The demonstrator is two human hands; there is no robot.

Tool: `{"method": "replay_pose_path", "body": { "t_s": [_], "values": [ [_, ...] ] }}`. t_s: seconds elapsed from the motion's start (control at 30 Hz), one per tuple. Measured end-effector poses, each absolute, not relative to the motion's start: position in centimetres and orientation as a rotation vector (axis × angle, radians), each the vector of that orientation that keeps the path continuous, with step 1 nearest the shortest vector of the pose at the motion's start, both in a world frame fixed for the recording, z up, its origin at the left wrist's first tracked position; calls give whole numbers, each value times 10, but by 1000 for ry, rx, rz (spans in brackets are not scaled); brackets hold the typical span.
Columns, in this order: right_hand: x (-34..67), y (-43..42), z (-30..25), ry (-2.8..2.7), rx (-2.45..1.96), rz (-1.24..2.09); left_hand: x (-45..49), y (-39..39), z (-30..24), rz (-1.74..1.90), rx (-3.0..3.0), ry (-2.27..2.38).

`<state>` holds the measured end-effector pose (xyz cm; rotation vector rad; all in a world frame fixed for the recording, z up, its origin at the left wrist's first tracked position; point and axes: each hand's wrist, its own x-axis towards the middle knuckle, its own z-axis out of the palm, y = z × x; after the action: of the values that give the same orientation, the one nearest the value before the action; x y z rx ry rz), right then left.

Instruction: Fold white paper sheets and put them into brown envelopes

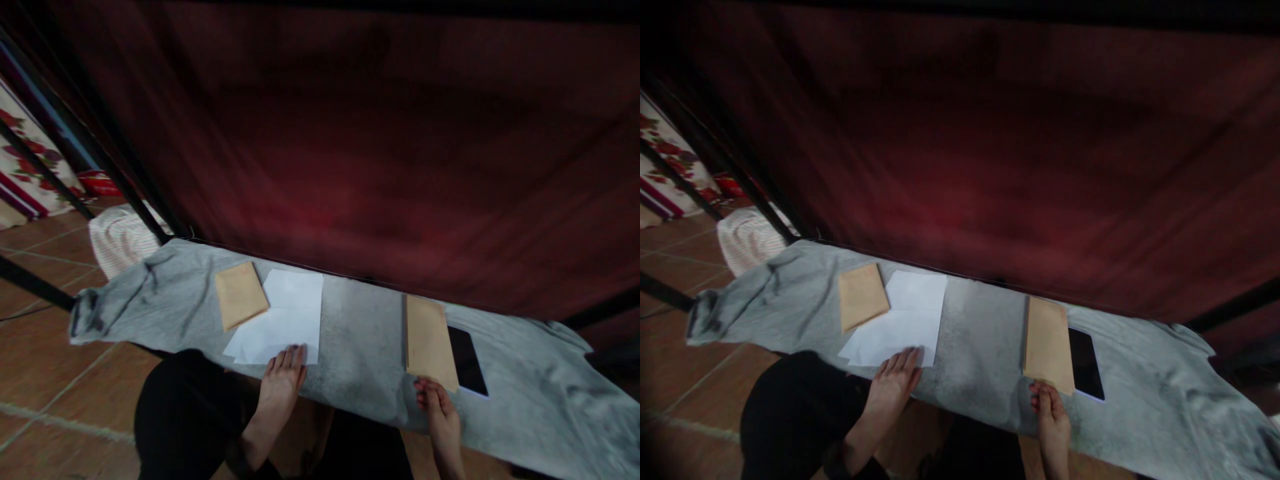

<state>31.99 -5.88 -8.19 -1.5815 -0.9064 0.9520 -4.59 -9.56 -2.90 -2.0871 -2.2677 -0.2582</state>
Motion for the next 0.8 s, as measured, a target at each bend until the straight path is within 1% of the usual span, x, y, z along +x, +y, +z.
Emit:
{"method": "replay_pose_path", "body": {
  "t_s": [0.13, 0.37, 0.47, 0.57, 0.67, 0.8],
  "values": [
    [319, -60, -83, -916, -1575, 959, -44, -90, -33, -295, -2171, -2168],
    [315, -60, -81, -941, -1572, 925, -36, -71, -33, -170, -2289, -2080],
    [316, -60, -79, -950, -1584, 920, -36, -67, -22, -243, -2303, -2087],
    [314, -60, -74, -929, -1574, 929, -28, -68, -14, -399, -2364, -1995],
    [301, -62, -66, -865, -1519, 1039, -1, -77, -14, -504, -2478, -1777],
    [273, -69, -55, -741, -1422, 1403, 57, -92, -22, -578, -2594, -1575]
  ]
}}
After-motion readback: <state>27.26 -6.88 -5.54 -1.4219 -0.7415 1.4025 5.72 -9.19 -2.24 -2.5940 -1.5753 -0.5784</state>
